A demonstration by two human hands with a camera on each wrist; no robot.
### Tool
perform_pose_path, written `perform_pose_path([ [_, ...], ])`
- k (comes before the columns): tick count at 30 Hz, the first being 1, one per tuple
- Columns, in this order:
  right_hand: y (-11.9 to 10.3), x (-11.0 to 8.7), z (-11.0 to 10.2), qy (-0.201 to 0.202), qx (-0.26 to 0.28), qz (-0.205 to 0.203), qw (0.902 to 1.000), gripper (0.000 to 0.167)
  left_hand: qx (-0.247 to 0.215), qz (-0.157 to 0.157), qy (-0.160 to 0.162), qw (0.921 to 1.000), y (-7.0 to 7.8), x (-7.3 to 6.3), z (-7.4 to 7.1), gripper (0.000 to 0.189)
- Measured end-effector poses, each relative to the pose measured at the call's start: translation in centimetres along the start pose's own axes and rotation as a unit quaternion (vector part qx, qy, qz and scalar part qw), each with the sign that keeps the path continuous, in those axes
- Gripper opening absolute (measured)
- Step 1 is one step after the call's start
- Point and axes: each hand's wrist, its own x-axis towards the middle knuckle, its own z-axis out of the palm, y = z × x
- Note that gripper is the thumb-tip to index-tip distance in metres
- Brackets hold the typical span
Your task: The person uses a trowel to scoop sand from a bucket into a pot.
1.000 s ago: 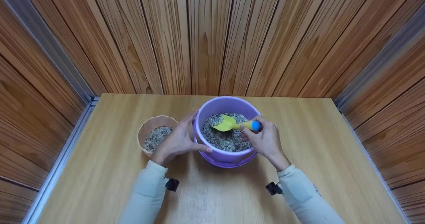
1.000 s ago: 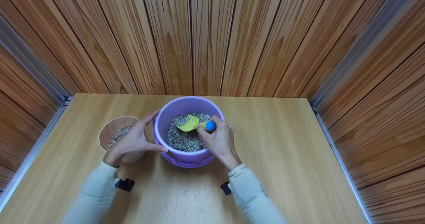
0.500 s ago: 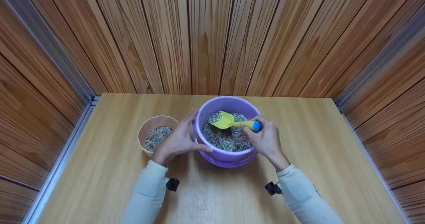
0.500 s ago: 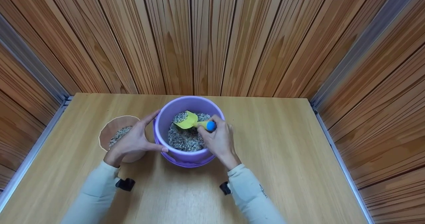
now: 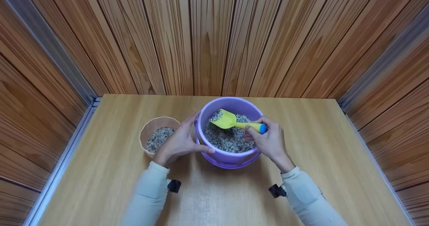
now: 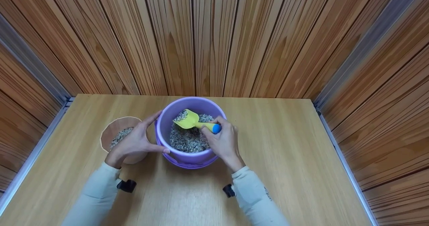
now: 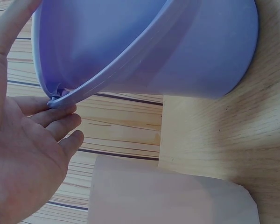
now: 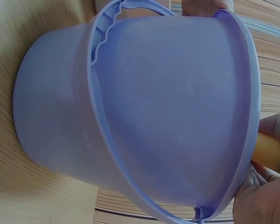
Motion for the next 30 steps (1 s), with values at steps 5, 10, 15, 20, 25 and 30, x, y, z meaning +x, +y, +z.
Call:
perform_pose_path([
  [5,-0.2,-0.3,-0.4,0.0,0.009,0.012,0.9999,0.01,-0.003,-0.01,0.0,0.9999,0.1,0.0,0.0,0.138],
  [10,-0.5,-0.7,-0.8,0.005,0.02,0.017,0.9996,0.011,-0.013,-0.017,0.0,0.9998,0.1,0.0,0.0,0.14],
  [15,-0.9,-1.1,-1.2,0.011,0.032,0.007,0.9994,0.01,-0.024,-0.02,0.001,0.9995,0.1,0.0,0.1,0.141],
  [20,-1.2,-1.6,-1.9,0.017,0.032,-0.002,0.9993,0.01,-0.034,-0.017,0.0,0.9993,0.0,0.1,0.1,0.139],
  [25,-1.8,-2.1,-2.4,0.019,0.058,-0.013,0.998,0.008,-0.027,-0.02,0.0,0.9994,0.1,0.0,0.0,0.139],
  [30,-2.5,-2.6,-2.7,0.016,0.1,-0.02,0.9947,0.01,-0.031,-0.022,0.0,0.9993,0.2,0.0,0.0,0.139],
])
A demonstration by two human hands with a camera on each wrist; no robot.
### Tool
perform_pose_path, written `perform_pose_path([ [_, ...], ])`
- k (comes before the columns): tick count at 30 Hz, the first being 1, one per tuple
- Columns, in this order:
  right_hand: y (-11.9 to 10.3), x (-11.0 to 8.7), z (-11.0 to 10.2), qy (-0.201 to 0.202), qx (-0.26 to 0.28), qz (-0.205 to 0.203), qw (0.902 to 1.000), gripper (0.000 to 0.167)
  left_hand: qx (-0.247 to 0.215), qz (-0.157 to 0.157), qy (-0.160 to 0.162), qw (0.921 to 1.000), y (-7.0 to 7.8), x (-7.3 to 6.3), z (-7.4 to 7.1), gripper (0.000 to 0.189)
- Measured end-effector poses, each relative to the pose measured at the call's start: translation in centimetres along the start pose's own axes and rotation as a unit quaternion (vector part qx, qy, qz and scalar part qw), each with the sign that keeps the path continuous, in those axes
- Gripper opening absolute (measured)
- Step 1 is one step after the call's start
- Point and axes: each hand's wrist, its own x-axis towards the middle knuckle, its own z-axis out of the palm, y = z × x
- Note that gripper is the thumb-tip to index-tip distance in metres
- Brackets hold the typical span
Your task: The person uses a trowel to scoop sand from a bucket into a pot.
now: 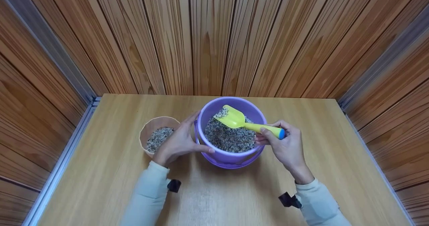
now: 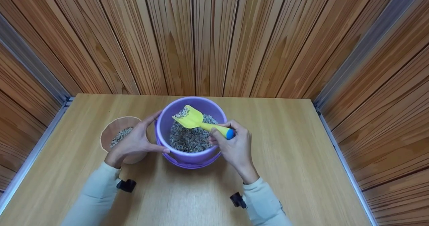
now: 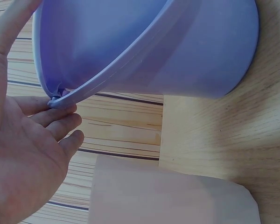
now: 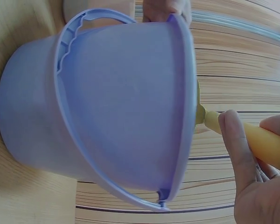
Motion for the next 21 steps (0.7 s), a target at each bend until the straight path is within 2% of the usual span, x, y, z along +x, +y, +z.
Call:
perform_pose_path([
  [14,-1.8,-1.2,-0.8,0.002,-0.022,-0.012,0.9997,0.015,0.01,0.001,-0.002,0.9999,0.1,-0.1,0.0,0.138],
  [21,-2.1,-1.4,-0.8,0.009,-0.028,-0.007,0.9995,0.014,0.048,-0.001,-0.004,0.9989,0.2,-0.6,-0.5,0.137],
])
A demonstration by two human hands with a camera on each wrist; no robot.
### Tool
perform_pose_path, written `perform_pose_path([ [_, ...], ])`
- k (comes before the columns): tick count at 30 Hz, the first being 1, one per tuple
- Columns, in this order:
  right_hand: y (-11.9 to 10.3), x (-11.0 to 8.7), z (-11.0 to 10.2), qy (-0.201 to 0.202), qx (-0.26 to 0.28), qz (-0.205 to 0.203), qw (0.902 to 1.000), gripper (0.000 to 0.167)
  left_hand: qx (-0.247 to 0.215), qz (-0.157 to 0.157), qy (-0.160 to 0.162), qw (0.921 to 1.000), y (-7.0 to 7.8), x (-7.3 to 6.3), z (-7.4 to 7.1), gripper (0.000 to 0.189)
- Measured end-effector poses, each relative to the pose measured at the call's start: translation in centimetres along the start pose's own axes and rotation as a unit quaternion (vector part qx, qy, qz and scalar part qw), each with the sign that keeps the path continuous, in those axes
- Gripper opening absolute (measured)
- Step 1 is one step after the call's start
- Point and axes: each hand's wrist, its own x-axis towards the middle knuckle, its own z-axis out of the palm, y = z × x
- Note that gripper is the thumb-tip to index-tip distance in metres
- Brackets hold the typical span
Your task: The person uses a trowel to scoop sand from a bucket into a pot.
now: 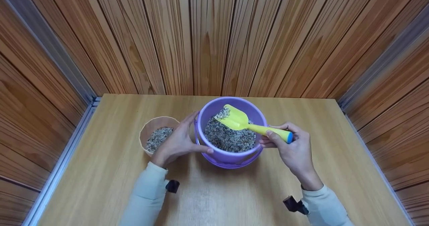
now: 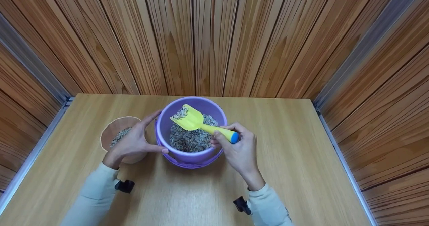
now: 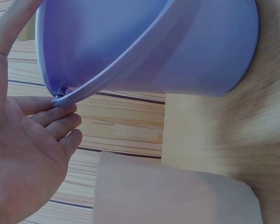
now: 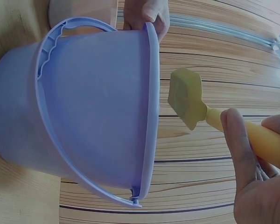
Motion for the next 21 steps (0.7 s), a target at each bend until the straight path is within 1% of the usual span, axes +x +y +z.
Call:
perform_pose_path([
  [3,0.0,0.0,0.0,-0.003,0.003,-0.004,1.0,0.015,0.025,0.007,0.004,0.9996,-0.1,-0.4,-0.6,0.135],
  [7,0.2,0.0,0.0,-0.006,0.02,-0.015,0.9997,0.017,0.05,0.027,0.018,0.9982,-0.4,-0.9,-1.6,0.133],
  [14,0.2,0.0,0.1,-0.011,0.026,-0.02,0.9994,0.019,0.065,0.063,0.053,0.9945,-1.1,-2.2,-3.9,0.134],
  [17,0.1,0.0,0.1,-0.009,0.024,-0.016,0.9995,0.019,0.08,0.054,0.074,0.9925,-1.5,-2.9,-4.9,0.133],
  [19,0.1,0.0,0.2,-0.009,0.022,-0.014,0.9996,0.019,0.087,0.039,0.082,0.9921,-1.9,-3.4,-5.5,0.134],
  [21,0.1,-0.1,0.2,-0.011,0.022,-0.014,0.9996,0.018,0.092,0.017,0.087,0.9918,-2.4,-3.9,-6.1,0.134],
])
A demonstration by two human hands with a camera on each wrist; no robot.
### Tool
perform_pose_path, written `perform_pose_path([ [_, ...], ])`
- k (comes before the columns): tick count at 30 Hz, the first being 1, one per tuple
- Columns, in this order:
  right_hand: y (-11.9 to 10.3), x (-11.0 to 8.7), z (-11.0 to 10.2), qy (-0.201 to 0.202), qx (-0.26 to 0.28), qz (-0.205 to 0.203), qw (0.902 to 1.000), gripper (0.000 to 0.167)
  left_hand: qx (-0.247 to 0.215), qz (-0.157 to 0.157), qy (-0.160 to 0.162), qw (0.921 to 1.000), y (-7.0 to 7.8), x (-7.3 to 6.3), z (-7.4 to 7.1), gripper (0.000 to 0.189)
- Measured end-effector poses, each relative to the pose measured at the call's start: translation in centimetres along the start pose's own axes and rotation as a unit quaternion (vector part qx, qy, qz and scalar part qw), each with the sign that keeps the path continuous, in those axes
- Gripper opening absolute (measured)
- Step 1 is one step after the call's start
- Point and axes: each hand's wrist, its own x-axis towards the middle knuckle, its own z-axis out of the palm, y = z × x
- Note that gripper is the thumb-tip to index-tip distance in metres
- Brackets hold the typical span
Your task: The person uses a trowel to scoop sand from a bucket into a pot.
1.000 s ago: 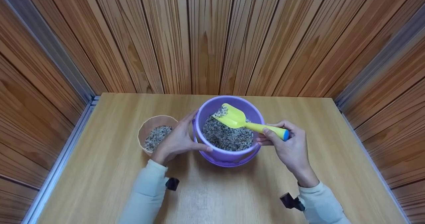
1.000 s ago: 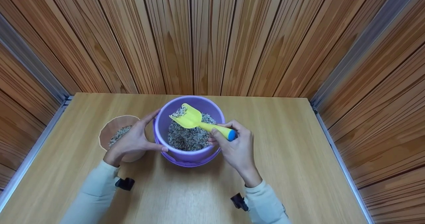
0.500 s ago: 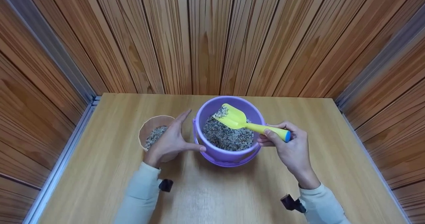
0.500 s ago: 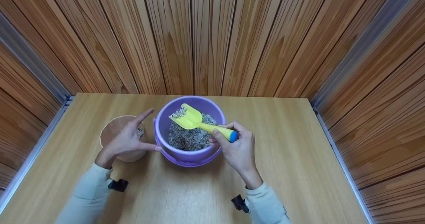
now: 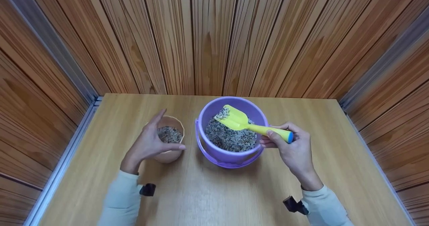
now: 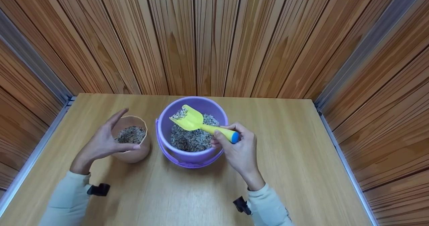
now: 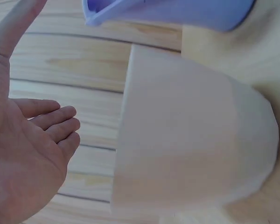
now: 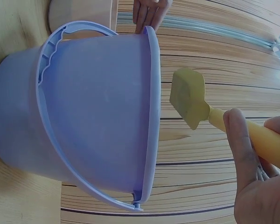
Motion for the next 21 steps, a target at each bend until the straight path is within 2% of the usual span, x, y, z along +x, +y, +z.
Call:
perform_pose_path([
  [3,0.0,0.0,0.0,-0.004,0.005,-0.004,1.0,0.018,0.002,-0.034,-0.004,0.9994,-0.8,-0.5,-0.5,0.136],
  [5,0.0,0.0,0.1,-0.007,0.006,-0.004,0.9999,0.017,0.007,-0.046,-0.003,0.9989,-1.3,-0.8,-0.8,0.136],
  [11,0.0,-0.1,0.3,-0.009,0.008,-0.002,0.9999,0.016,0.006,-0.051,0.007,0.9986,-3.0,-1.7,-1.5,0.137],
  [21,0.0,-0.1,0.6,-0.01,0.011,-0.003,0.9999,0.016,0.003,-0.085,0.017,0.9963,-4.9,-2.7,-1.6,0.137],
])
